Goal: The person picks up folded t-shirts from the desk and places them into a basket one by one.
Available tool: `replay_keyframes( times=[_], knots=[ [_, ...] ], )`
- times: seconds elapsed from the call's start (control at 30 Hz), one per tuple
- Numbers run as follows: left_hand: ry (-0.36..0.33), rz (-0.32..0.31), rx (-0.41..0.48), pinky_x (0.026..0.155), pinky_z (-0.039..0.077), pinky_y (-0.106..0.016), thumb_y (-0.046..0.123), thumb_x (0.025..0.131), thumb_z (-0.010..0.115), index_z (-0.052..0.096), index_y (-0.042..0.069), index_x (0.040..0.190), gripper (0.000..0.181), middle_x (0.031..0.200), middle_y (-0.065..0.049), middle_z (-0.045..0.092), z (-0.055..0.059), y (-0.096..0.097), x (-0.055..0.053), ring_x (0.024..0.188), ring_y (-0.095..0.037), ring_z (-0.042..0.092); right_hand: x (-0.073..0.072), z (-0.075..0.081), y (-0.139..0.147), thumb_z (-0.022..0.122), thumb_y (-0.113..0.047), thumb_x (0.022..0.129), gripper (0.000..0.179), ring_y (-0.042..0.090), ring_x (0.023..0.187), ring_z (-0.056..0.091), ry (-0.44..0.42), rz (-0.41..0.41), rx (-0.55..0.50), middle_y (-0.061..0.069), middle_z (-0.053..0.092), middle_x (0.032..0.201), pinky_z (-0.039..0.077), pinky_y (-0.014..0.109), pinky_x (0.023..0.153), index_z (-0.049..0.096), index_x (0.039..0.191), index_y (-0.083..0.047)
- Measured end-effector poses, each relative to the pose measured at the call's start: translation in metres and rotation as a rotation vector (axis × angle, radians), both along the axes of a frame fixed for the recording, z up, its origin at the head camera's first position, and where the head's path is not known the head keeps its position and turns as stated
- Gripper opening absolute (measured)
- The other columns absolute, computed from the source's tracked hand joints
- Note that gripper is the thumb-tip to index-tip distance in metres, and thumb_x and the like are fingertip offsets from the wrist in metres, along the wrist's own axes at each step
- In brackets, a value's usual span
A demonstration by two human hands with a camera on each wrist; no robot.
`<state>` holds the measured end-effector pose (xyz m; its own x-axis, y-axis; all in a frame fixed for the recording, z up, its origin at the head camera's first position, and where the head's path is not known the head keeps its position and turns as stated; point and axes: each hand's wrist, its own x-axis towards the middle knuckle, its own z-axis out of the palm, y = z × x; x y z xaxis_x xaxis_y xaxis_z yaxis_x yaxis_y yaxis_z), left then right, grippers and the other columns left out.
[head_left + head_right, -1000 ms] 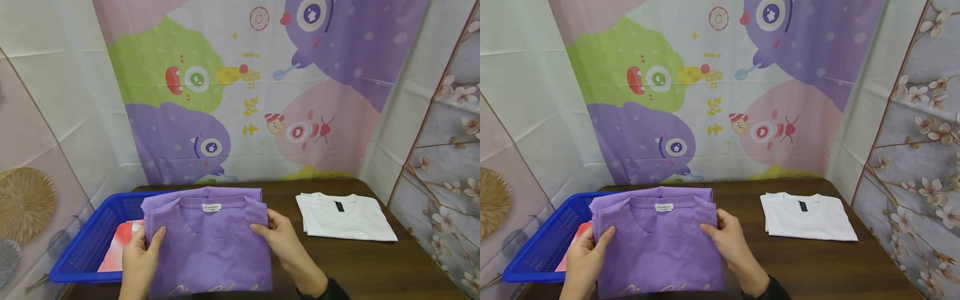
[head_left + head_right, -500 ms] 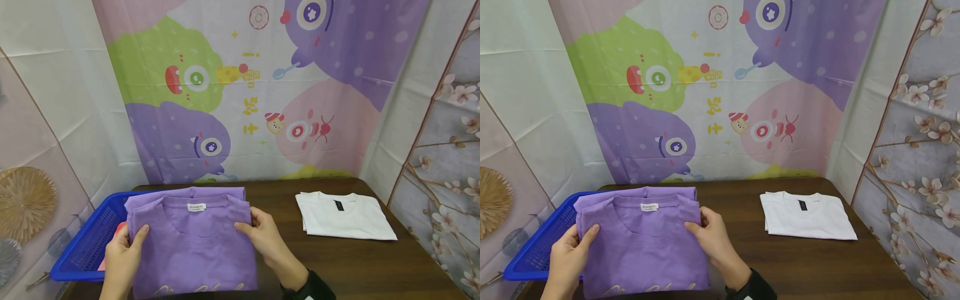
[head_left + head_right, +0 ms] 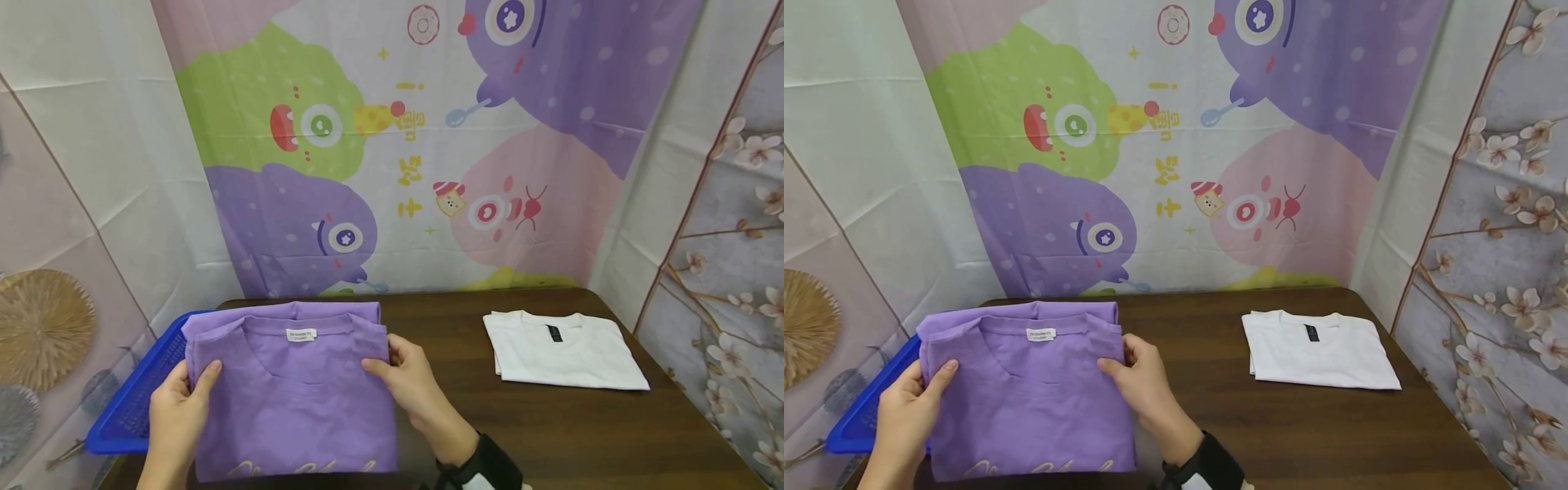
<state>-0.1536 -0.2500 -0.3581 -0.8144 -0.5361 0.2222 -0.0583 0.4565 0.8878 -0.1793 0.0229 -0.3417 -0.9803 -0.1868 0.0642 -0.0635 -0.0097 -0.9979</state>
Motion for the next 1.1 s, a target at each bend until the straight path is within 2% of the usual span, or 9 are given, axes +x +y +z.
replay_keyframes(
  times=[0.3,0.5,0.6,0.7,0.83,0.97,1.1],
  knots=[
    [0.002,0.022,-0.014,0.057,0.041,-0.011,0.028,0.094,0.060,0.063,0.002,0.104,0.028,0.059,0.039,0.048,0.010,-0.012,-0.001,0.062,0.009,0.048,-0.002,0.006,-0.012,0.065,-0.003,0.086,0.031,0.007,0.080,0.059,0.031,0.003,0.001,0.023,0.068,0.103,0.050,0.022,0.072,0.062,0.115,0.007],
    [0.014,0.034,0.023,0.060,0.043,-0.008,0.026,0.094,0.061,0.062,0.004,0.105,0.025,0.063,0.042,0.051,0.020,-0.022,-0.002,0.065,0.013,0.051,-0.003,0.011,-0.021,0.065,-0.003,0.086,0.031,0.007,0.079,0.058,0.063,0.020,-0.005,0.025,0.067,0.102,0.049,0.022,0.071,0.062,0.115,0.007],
    [0.024,0.039,0.045,0.062,0.043,-0.006,0.024,0.094,0.061,0.063,0.010,0.100,0.016,0.064,0.041,0.053,0.024,-0.027,-0.002,0.066,0.014,0.052,-0.003,0.013,-0.026,0.065,-0.003,0.086,0.031,0.007,0.080,0.058,0.069,0.025,-0.008,0.026,0.067,0.103,0.049,0.021,0.072,0.061,0.115,0.007],
    [0.049,0.055,0.054,0.061,0.043,-0.006,0.022,0.093,0.062,0.063,0.022,0.088,0.005,0.062,0.039,0.054,0.027,-0.031,-0.002,0.065,0.013,0.052,-0.003,0.014,-0.030,0.064,-0.003,0.086,0.031,0.008,0.080,0.058,0.076,0.028,-0.014,0.026,0.067,0.104,0.049,0.021,0.072,0.061,0.115,0.007],
    [0.107,0.068,0.087,0.060,0.043,-0.005,0.019,0.092,0.064,0.060,0.033,0.078,0.020,0.062,0.036,0.058,0.030,-0.036,-0.003,0.064,0.014,0.053,-0.004,0.017,-0.035,0.064,-0.001,0.086,0.030,0.008,0.080,0.058,0.092,0.041,-0.030,0.028,0.067,0.103,0.049,0.021,0.071,0.062,0.115,0.007],
    [0.183,0.052,0.184,0.060,0.043,-0.004,0.011,0.091,0.063,0.062,0.031,0.078,0.024,0.063,0.033,0.061,0.034,-0.042,-0.004,0.063,0.013,0.056,-0.004,0.020,-0.041,0.064,-0.001,0.086,0.030,0.008,0.079,0.058,0.103,0.059,-0.037,0.028,0.067,0.103,0.049,0.021,0.071,0.062,0.115,0.007],
    [0.326,0.029,0.283,0.060,0.044,-0.003,0.002,0.089,0.062,0.064,0.026,0.078,0.026,0.066,0.027,0.066,0.038,-0.047,-0.004,0.063,0.011,0.058,-0.004,0.022,-0.046,0.064,-0.001,0.086,0.030,0.009,0.083,0.060,0.119,0.068,-0.038,0.027,0.068,0.106,0.051,0.021,0.072,0.062,0.116,0.006]
  ],
)
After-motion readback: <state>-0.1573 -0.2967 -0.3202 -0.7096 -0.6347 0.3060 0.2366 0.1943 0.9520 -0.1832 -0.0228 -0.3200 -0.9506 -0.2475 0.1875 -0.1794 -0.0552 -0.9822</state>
